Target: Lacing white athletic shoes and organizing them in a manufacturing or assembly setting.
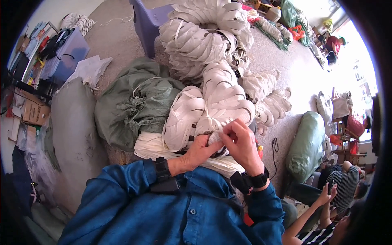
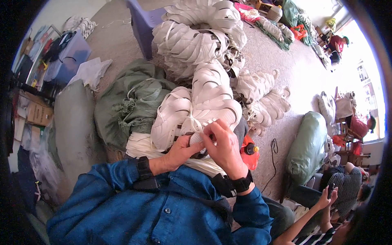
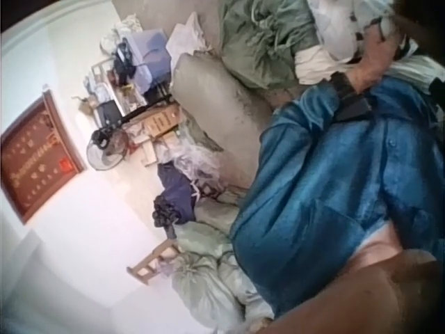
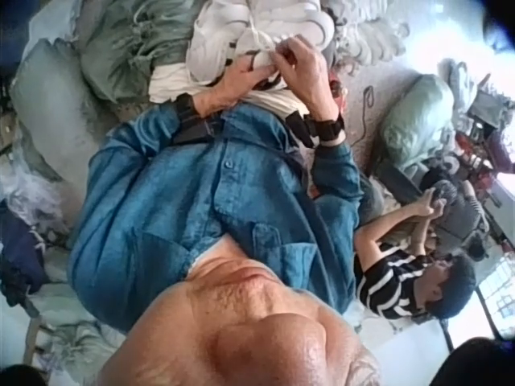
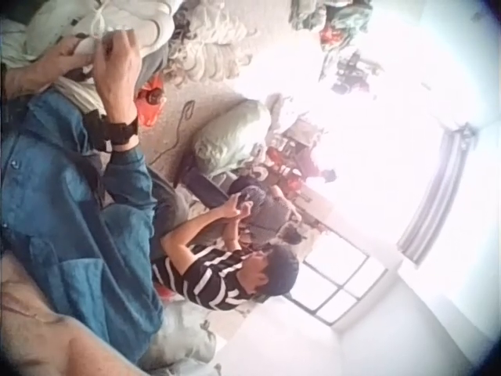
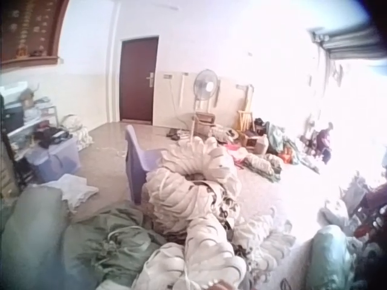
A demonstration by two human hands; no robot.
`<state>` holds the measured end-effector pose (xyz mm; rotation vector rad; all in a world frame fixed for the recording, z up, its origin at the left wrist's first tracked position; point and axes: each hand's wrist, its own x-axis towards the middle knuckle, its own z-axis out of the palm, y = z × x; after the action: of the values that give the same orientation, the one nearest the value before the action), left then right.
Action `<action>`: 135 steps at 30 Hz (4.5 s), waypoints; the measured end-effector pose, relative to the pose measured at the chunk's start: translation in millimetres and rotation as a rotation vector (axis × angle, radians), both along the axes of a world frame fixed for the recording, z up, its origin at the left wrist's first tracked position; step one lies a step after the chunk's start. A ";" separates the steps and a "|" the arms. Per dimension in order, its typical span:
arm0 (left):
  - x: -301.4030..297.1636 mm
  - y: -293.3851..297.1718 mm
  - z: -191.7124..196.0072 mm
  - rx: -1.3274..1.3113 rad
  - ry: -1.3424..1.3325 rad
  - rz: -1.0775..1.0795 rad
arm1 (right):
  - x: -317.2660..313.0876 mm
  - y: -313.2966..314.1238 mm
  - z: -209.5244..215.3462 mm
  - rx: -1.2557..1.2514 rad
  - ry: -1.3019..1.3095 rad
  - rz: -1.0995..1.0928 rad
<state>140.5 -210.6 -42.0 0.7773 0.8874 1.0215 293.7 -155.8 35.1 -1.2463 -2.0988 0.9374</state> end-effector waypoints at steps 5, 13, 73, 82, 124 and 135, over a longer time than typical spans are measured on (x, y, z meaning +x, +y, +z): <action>-3.3 -1.6 -8.4 0.046 0.104 -0.039 | 6.2 -8.9 -4.3 0.153 0.061 0.173; -6.9 -1.4 -8.9 0.052 0.128 -0.076 | -11.4 -3.0 -3.5 0.265 -0.157 0.087; -35.4 -6.7 -74.1 0.346 0.224 0.181 | -15.3 6.4 25.0 -0.004 0.465 0.262; -17.8 2.8 2.3 -0.105 -0.057 0.002 | 11.0 -20.8 -41.4 -0.115 0.247 -0.137; -5.3 5.6 11.8 -0.180 -0.164 -0.024 | 42.0 24.0 66.0 -0.513 0.487 0.009; 18.7 5.6 15.2 -0.134 -0.151 0.220 | 33.7 31.5 7.5 -0.275 -0.015 0.046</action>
<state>159.3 -205.0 -26.8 0.4904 0.9134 1.1844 327.4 -124.3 42.5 -1.3449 -2.0693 1.2757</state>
